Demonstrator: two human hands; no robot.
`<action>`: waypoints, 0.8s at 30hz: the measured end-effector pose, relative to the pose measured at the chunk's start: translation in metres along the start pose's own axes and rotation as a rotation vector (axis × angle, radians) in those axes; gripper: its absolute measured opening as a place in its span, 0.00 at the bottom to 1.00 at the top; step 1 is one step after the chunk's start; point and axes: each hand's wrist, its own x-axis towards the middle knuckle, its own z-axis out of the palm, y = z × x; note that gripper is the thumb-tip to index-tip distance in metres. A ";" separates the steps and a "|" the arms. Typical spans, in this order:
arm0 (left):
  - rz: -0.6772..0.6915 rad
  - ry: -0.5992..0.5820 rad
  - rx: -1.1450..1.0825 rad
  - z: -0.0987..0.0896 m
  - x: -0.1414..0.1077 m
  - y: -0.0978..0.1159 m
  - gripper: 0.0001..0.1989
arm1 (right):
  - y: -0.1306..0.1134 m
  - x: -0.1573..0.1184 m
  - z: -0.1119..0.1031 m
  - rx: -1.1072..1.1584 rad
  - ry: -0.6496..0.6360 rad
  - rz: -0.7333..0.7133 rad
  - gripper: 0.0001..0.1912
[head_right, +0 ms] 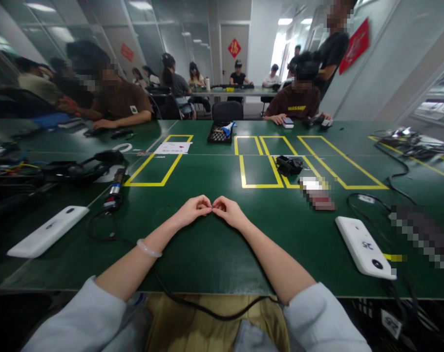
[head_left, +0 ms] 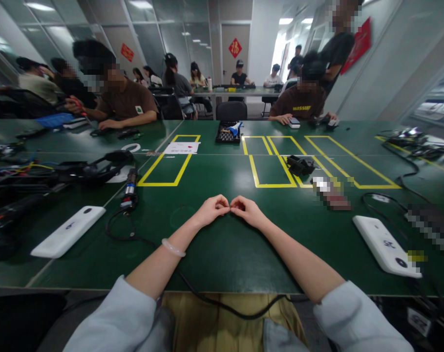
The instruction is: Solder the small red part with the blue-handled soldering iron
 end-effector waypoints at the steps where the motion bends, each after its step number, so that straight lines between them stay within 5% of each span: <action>1: 0.017 -0.008 0.036 -0.001 0.000 0.002 0.14 | 0.000 0.000 0.000 0.000 -0.005 0.005 0.10; 6: 0.067 0.055 0.311 -0.036 -0.005 0.008 0.17 | 0.003 0.001 -0.001 -0.013 -0.018 0.032 0.13; 11: -0.093 0.653 0.959 -0.123 -0.029 -0.009 0.23 | 0.002 0.000 -0.002 -0.078 -0.005 0.013 0.10; 15: -0.413 1.041 1.110 -0.175 -0.060 -0.030 0.33 | 0.001 0.000 -0.003 -0.084 -0.010 0.011 0.09; 20: -0.812 0.896 0.987 -0.199 -0.076 -0.044 0.40 | -0.001 0.000 -0.003 -0.088 -0.017 0.011 0.09; 24: -0.884 0.849 1.002 -0.211 -0.076 -0.048 0.34 | -0.002 0.000 -0.003 -0.078 -0.019 0.005 0.08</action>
